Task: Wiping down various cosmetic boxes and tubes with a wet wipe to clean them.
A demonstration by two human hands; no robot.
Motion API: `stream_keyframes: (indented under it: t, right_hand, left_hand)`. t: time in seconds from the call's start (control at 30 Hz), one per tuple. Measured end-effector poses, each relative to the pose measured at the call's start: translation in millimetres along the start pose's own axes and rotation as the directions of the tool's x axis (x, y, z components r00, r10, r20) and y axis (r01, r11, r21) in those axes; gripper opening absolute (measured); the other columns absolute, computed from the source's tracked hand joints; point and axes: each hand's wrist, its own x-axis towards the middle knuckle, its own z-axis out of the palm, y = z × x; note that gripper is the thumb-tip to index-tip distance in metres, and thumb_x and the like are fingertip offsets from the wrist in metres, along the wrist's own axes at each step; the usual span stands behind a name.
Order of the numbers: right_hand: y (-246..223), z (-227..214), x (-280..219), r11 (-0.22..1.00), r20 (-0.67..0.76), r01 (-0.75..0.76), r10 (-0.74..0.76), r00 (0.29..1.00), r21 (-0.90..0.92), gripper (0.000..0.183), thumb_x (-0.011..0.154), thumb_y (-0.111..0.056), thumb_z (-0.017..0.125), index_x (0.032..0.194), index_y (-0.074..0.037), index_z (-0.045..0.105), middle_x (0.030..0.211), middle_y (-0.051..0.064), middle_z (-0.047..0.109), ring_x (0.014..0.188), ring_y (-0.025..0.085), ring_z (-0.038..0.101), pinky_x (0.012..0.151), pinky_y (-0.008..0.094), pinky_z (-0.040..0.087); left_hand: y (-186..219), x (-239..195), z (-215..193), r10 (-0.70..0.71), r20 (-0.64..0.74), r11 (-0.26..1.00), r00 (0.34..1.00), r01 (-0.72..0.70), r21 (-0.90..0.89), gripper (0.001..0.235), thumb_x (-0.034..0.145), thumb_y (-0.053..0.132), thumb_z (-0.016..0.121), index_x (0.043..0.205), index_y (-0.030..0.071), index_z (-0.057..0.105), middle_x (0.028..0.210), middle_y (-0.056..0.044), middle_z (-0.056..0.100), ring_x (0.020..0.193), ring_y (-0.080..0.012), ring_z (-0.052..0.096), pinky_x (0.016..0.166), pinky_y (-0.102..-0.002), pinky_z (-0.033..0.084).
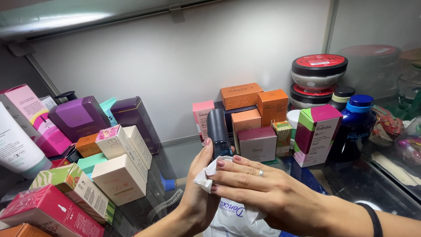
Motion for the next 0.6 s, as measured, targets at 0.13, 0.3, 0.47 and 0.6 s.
stream_keyframes:
  t: [0.13, 0.3, 0.47, 0.6]
  right_hand:
    - [1, 1, -6, 0.995, -0.11, -0.078, 0.072, 0.991, -0.056, 0.055, 0.091, 0.011, 0.042, 0.144, 0.001, 0.052, 0.152, 0.021, 0.055, 0.15, 0.04, 0.043, 0.127, 0.06, 0.028]
    - [3, 1, -1, 0.976, -0.247, -0.214, 0.197, 0.949, -0.043, 0.066, 0.084, 0.015, 0.033, 0.144, -0.001, 0.053, 0.156, 0.021, 0.051, 0.153, 0.039, 0.039, 0.129, 0.055, 0.027]
    - [3, -5, 1, 0.929, -0.345, -0.354, 0.298, 0.89, -0.109, 0.084, 0.068, 0.023, 0.037, 0.148, 0.0, 0.048, 0.161, 0.02, 0.043, 0.157, 0.038, 0.031, 0.131, 0.051, 0.02]
    - [2, -5, 2, 0.925, -0.319, -0.342, 0.279, 0.906, -0.163, 0.083, 0.072, 0.018, 0.038, 0.153, -0.001, 0.041, 0.166, 0.019, 0.036, 0.16, 0.037, 0.024, 0.132, 0.053, 0.015]
  left_hand:
    - [1, -4, 7, 0.079, 0.012, 0.996, 0.997, -0.08, 0.034, 0.023, 0.097, 0.031, 0.067, 0.093, 0.013, 0.053, 0.079, -0.004, 0.057, 0.074, -0.0178, 0.061, 0.069, -0.033, 0.052]
    - [2, -13, 23, -0.041, -0.01, 0.993, 0.999, 0.042, 0.114, 0.073, 0.096, 0.058, 0.03, 0.139, 0.008, 0.063, 0.119, -0.018, 0.069, 0.093, -0.0287, 0.062, 0.079, -0.043, 0.051]
    - [-2, -16, 22, -0.015, 0.067, 0.929, 0.998, -0.011, 0.369, 0.085, 0.088, 0.067, 0.02, 0.146, 0.018, 0.059, 0.103, -0.017, 0.066, 0.068, -0.0277, 0.057, 0.063, -0.039, 0.051]
    - [-5, -13, 14, 0.053, 0.179, 0.905, 0.982, -0.123, 0.407, 0.094, 0.081, 0.073, 0.019, 0.158, 0.027, 0.045, 0.105, -0.016, 0.066, 0.064, -0.026, 0.063, 0.062, -0.039, 0.057]
